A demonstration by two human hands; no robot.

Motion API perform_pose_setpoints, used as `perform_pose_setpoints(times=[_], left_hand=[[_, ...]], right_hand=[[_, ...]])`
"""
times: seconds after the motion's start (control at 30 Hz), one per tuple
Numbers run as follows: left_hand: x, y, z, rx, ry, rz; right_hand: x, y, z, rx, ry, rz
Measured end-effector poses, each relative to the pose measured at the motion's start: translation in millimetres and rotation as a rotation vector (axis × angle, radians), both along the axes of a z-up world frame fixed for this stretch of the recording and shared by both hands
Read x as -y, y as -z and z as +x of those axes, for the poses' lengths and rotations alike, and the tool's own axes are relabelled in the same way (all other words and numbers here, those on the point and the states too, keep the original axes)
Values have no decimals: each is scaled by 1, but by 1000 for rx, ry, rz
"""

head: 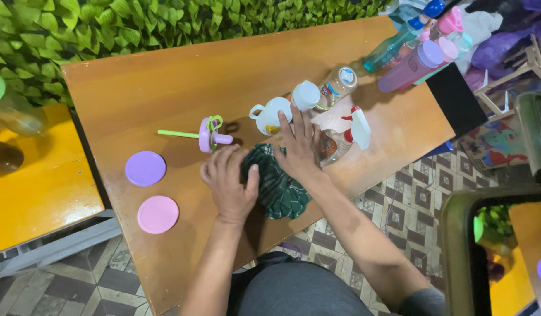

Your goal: The person wipes and dries several containers on a wooden table using a green checkered cloth. They handle a pink and green sippy cup, two white mugs with lids, and a clear jar, wiping each item and placing them on a nearby yellow shelf.

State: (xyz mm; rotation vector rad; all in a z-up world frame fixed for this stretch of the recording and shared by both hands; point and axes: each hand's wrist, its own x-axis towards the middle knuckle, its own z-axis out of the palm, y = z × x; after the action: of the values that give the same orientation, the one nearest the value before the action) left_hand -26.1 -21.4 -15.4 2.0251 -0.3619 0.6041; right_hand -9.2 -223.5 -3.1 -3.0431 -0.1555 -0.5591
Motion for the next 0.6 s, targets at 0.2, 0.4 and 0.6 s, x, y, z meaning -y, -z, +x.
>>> perform_pose_setpoints(times=[0.2,0.4,0.6], left_hand=[[-2,1,-25,-16,56,-62],[6,12,-42,-338,186,-279],[33,13,-44,-597,488,-880]], right_hand=[[-3,5,17,53,-4,-103],[12,20,1,151,-83,415],[11,49,-76,-180,62,1937]])
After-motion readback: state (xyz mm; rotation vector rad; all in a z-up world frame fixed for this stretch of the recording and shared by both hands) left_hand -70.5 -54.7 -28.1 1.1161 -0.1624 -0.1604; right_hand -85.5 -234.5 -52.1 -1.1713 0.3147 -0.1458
